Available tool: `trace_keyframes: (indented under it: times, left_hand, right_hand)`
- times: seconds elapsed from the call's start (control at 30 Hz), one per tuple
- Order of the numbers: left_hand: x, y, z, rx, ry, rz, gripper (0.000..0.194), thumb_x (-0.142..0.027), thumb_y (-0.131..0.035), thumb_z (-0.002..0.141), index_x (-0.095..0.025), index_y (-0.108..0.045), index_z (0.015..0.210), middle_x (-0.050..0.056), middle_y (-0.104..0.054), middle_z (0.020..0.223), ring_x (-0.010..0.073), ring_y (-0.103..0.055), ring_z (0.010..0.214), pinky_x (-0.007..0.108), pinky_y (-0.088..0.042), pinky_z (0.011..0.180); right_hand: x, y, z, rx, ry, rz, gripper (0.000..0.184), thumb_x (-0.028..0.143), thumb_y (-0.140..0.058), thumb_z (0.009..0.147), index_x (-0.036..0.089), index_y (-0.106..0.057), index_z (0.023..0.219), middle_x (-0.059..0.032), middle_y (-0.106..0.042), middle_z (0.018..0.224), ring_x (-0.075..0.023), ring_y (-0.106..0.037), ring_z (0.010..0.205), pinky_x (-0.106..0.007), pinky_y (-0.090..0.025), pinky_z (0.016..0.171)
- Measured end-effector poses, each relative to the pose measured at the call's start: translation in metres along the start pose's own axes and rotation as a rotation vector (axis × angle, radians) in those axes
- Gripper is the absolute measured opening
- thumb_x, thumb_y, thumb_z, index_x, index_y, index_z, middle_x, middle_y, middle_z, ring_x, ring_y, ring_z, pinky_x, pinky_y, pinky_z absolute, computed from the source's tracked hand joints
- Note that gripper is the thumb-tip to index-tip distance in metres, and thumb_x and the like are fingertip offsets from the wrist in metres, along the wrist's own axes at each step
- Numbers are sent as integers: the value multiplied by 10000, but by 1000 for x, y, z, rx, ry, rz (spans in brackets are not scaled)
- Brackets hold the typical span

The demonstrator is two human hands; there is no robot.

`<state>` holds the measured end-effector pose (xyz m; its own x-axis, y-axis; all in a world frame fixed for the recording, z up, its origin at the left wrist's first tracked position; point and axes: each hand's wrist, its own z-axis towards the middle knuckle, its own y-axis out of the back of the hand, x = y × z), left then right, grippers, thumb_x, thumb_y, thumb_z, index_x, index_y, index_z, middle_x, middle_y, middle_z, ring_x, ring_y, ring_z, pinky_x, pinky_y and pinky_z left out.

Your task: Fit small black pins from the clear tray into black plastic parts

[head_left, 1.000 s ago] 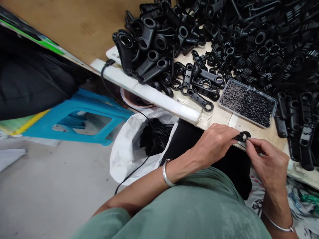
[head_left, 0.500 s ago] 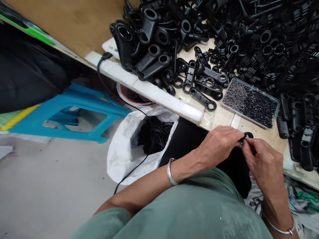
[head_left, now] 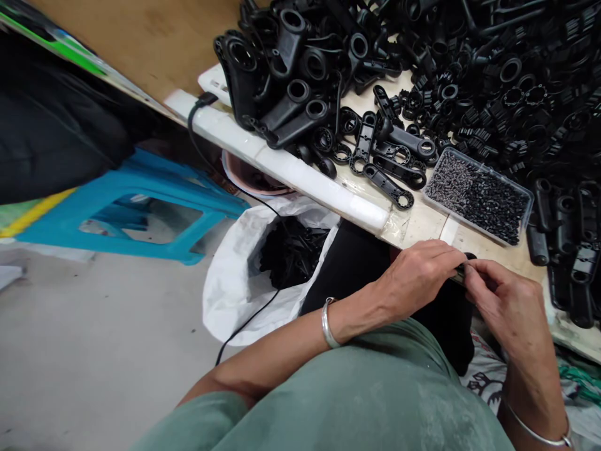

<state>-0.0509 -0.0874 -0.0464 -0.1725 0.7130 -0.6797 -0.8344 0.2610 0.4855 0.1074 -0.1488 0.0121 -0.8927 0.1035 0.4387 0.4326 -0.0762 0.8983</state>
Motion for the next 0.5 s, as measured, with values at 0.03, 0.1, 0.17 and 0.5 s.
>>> trace_keyframes:
  times: [0.03,0.1,0.17,0.5]
  left_hand:
    - [0,0,0,9,6,-2,119,-86,-519,963,-117,-631,985,65,-722,922,157,-680,902,304,-582,889]
    - [-1,0,0,27,17,-6,133,-91,-504,970,-122,-631,990,63,-719,925,155,-674,907,304,-581,889]
    - [-1,1,1,29,20,-13,142,-89,-492,974,-118,-630,994,66,-716,929,154,-668,911,301,-580,889]
    - [-1,-2,2,-44,-19,-26,179,-72,-444,984,-103,-604,1057,72,-701,928,157,-640,912,303,-579,883]
  right_hand:
    - [2,0,0,1,9,-14,251,348,-544,915,189,-733,867,-19,-696,657,-143,-632,542,-244,-442,578]
    - [4,2,1,9,22,-36,249,335,-536,915,190,-734,871,-17,-692,642,-143,-632,528,-241,-436,567]
    - [4,3,3,15,33,-59,246,326,-529,917,189,-723,856,-16,-687,628,-145,-636,524,-240,-426,557]
    - [14,-2,2,-15,198,-455,322,273,-391,986,178,-583,746,-51,-616,572,-196,-602,494,-284,-326,504]
